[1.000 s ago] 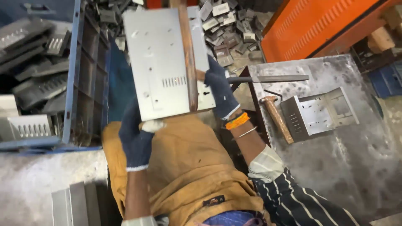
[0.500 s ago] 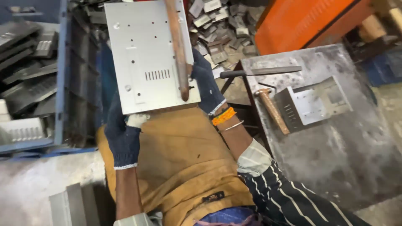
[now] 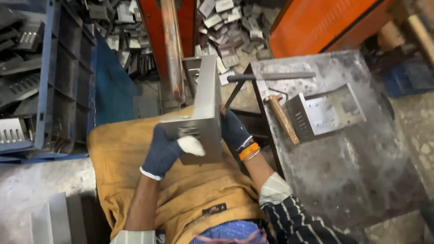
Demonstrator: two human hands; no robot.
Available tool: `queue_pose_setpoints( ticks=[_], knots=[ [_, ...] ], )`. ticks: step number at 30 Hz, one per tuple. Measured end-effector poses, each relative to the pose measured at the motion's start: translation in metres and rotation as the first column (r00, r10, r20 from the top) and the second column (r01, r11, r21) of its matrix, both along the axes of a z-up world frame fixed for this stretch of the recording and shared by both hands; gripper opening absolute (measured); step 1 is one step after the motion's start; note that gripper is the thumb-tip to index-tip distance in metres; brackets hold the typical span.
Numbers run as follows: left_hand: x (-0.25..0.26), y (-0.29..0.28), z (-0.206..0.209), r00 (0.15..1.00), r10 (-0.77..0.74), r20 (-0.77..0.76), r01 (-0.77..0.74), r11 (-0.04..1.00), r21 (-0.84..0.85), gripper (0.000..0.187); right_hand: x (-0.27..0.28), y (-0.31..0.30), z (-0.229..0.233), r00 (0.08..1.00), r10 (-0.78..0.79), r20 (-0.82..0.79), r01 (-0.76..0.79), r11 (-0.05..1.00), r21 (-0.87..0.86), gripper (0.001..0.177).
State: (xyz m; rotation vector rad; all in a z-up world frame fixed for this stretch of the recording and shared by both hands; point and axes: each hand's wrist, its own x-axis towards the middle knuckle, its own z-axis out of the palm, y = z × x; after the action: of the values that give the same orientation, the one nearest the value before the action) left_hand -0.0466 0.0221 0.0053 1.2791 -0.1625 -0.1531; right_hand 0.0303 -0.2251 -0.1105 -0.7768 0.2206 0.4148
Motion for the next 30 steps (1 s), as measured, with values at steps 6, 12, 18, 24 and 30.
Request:
queue_pose_setpoints(
  ticks=[6,12,18,24,30],
  knots=[
    [-0.023,-0.04,0.041,0.999,0.034,-0.04,-0.031,0.996,0.081,0.024,0.002,-0.068,0.002,0.883,-0.013,0.47,0.463,-0.145,-0.874,0.046],
    [-0.034,-0.049,0.025,0.984,0.123,-0.126,-0.126,0.992,-0.018,0.032,0.002,-0.164,-0.048,0.929,0.081,0.36,0.312,-0.692,-0.651,0.035],
    [-0.025,-0.059,0.038,0.93,0.027,-0.367,-0.105,0.975,-0.194,0.042,-0.017,-0.164,0.0,0.991,0.073,0.111,0.129,-0.314,-0.941,0.032],
    [-0.016,-0.071,0.042,0.903,0.047,-0.427,-0.116,0.984,-0.137,0.039,-0.09,-0.077,0.213,0.774,0.489,0.402,0.566,-0.25,-0.786,0.046],
    [-0.013,-0.078,0.028,0.97,0.111,-0.216,-0.115,0.993,-0.006,0.035,-0.11,-0.052,0.272,0.592,0.619,0.516,0.727,-0.136,-0.673,0.048]
  ],
)
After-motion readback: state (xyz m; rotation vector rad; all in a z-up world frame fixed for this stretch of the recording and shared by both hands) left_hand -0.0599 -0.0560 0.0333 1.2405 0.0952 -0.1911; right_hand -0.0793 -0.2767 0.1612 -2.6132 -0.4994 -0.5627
